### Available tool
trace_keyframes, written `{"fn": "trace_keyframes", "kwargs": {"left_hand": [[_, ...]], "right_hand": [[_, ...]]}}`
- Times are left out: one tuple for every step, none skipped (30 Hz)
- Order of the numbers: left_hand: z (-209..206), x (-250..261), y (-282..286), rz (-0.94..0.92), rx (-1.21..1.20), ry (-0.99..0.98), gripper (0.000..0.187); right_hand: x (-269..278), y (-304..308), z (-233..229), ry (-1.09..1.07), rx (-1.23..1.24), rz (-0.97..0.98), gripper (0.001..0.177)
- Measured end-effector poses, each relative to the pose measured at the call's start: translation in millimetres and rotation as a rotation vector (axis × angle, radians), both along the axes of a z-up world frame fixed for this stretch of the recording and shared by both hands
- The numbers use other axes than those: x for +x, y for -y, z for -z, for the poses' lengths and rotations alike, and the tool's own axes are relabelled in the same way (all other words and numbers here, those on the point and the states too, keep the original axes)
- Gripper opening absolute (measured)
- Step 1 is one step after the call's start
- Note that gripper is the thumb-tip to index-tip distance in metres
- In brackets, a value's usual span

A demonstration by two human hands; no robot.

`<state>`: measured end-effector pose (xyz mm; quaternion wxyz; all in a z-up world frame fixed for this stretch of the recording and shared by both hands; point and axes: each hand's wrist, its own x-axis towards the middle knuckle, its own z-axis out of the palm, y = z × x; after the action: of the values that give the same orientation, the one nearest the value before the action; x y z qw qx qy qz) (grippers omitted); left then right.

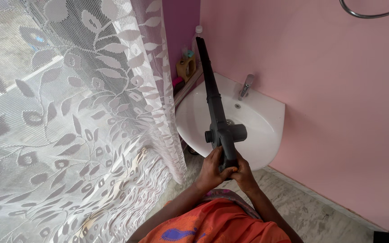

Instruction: The person uses a handheld vacuum cleaner to clean a stainless steel railing. They move the vacuum nozzle along the horizontal bars and vertical supports of the railing, then proceed to vacuum the floor area near a sink.

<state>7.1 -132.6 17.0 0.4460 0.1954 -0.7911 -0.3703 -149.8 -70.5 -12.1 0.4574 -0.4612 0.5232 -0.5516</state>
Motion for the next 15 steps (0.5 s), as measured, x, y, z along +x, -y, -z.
{"fn": "trace_keyframes", "kwargs": {"left_hand": [[-0.9, -0.5, 2.0, 0.002, -0.009, -0.007, 0.08], [-1.8, -1.1, 3.5, 0.004, -0.017, -0.015, 0.08], [-2.9, -2.5, 5.6, 0.007, -0.028, -0.024, 0.08], [-3.7, -3.1, 6.8, 0.008, -0.041, -0.018, 0.081], [-4.2, -3.6, 7.4, 0.008, -0.053, -0.012, 0.081], [-4.4, -4.4, 8.6, 0.008, -0.066, -0.005, 0.081], [-3.9, -4.8, 9.2, 0.016, -0.049, -0.001, 0.081], [-2.9, -5.6, 10.1, 0.024, -0.033, 0.004, 0.081], [-1.1, -5.9, 10.1, 0.032, -0.014, 0.009, 0.082], [1.1, -6.0, 10.5, 0.029, -0.011, 0.025, 0.082], [3.5, -6.6, 11.5, 0.026, -0.009, 0.041, 0.083], [6.1, -7.4, 12.2, 0.023, -0.007, 0.056, 0.083], [8.4, -8.3, 12.9, 0.022, 0.009, 0.064, 0.084], [10.4, -9.9, 13.1, 0.02, 0.024, 0.071, 0.084], [12.0, -10.7, 13.7, 0.019, 0.039, 0.08, 0.085]], "right_hand": [[0.5, 0.9, -1.2, 0.02, 0.017, 0.009, 0.082], [1.3, 1.3, -2.0, 0.04, 0.034, 0.018, 0.081], [0.9, 2.7, -2.8, 0.058, 0.049, 0.027, 0.08], [0.6, 3.3, -3.1, 0.048, 0.03, 0.032, 0.081], [0.5, 3.3, -2.7, 0.038, 0.012, 0.036, 0.081], [-0.3, 4.1, -2.1, 0.027, -0.006, 0.039, 0.082], [-1.0, 4.3, -0.8, 0.04, -0.004, 0.041, 0.081], [-1.8, 4.6, 0.8, 0.053, -0.003, 0.042, 0.08], [-2.4, 4.0, 2.9, 0.066, 0.002, 0.043, 0.079], [-2.5, 3.8, 5.3, 0.081, 0.009, 0.046, 0.079], [-2.6, 3.6, 7.7, 0.096, 0.015, 0.05, 0.079], [-2.9, 3.3, 10.1, 0.11, 0.022, 0.054, 0.078], [-3.1, 3.2, 12.0, 0.115, 0.028, 0.054, 0.078], [-3.5, 3.0, 13.5, 0.119, 0.035, 0.055, 0.077], [-3.7, 3.3, 14.4, 0.124, 0.042, 0.055, 0.076]]}}
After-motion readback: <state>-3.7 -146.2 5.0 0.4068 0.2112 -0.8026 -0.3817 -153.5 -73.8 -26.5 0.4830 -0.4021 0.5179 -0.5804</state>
